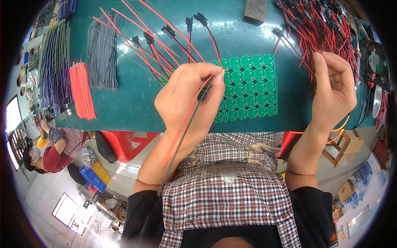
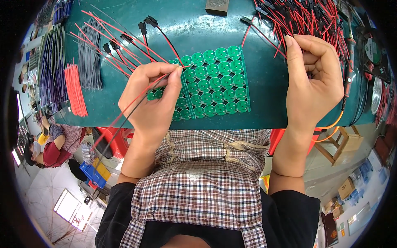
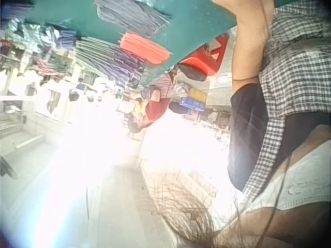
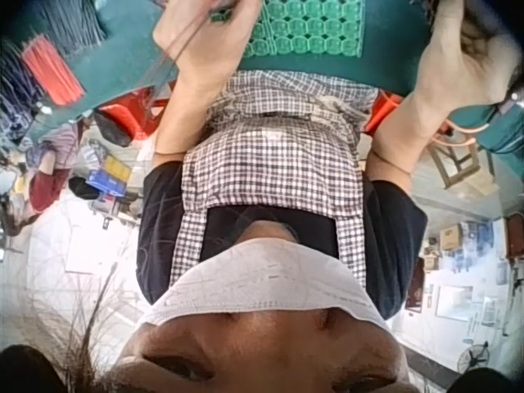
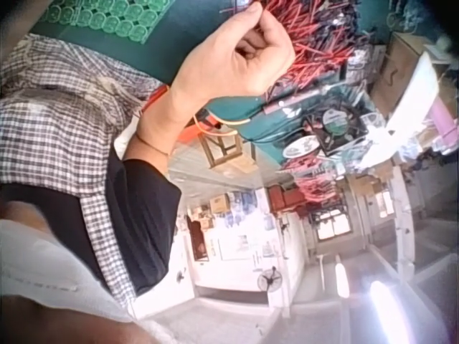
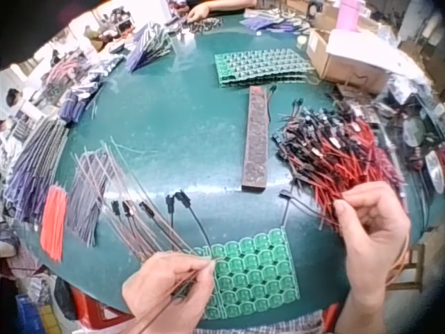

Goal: The person solders a circuit board using a soldering iron and solder wire, organizes wires on the table, and inserts wire leads into the circuit board by hand.

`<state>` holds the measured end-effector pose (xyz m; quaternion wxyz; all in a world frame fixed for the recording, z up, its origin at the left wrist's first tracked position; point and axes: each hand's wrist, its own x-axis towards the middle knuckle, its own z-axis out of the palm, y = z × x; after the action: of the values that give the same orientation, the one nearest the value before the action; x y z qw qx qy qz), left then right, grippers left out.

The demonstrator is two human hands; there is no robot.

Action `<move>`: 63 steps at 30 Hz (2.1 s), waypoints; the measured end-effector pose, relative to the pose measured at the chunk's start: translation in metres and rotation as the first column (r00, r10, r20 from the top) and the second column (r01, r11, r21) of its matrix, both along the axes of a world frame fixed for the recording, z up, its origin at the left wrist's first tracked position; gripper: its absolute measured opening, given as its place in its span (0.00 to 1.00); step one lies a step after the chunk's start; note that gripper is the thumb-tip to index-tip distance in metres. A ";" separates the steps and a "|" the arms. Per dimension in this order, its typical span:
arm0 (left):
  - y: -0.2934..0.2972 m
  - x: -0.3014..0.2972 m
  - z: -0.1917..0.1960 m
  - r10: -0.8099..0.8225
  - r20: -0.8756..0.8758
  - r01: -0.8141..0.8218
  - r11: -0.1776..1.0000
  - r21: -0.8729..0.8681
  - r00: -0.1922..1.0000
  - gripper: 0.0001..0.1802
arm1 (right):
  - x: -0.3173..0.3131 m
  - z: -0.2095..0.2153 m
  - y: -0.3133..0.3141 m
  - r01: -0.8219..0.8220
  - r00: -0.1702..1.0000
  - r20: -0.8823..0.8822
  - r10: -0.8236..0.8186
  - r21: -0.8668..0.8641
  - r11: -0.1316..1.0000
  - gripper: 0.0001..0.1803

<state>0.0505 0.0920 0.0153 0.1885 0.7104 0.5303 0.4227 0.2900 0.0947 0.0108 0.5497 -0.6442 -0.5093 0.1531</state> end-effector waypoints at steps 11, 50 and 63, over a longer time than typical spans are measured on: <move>-0.001 0.008 -0.006 0.025 0.051 -0.019 0.994 -0.112 0.998 0.11 | -0.009 0.010 -0.002 0.026 0.996 -0.081 -0.025 0.012 1.000 0.06; 0.004 0.022 0.020 0.032 -0.214 -0.089 0.961 -0.263 0.976 0.07 | -0.033 0.013 0.003 -0.480 0.847 -0.393 0.359 -0.272 0.834 0.04; 0.027 -0.157 0.069 0.551 -0.547 -0.679 0.733 -0.044 0.630 0.13 | -0.050 -0.007 0.005 -0.530 0.839 -0.284 0.464 -0.236 0.814 0.06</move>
<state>-0.1064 0.1186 0.0839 -0.0256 0.5386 0.8196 0.1938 0.2401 0.0998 0.0043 0.4352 -0.5444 -0.5684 0.4372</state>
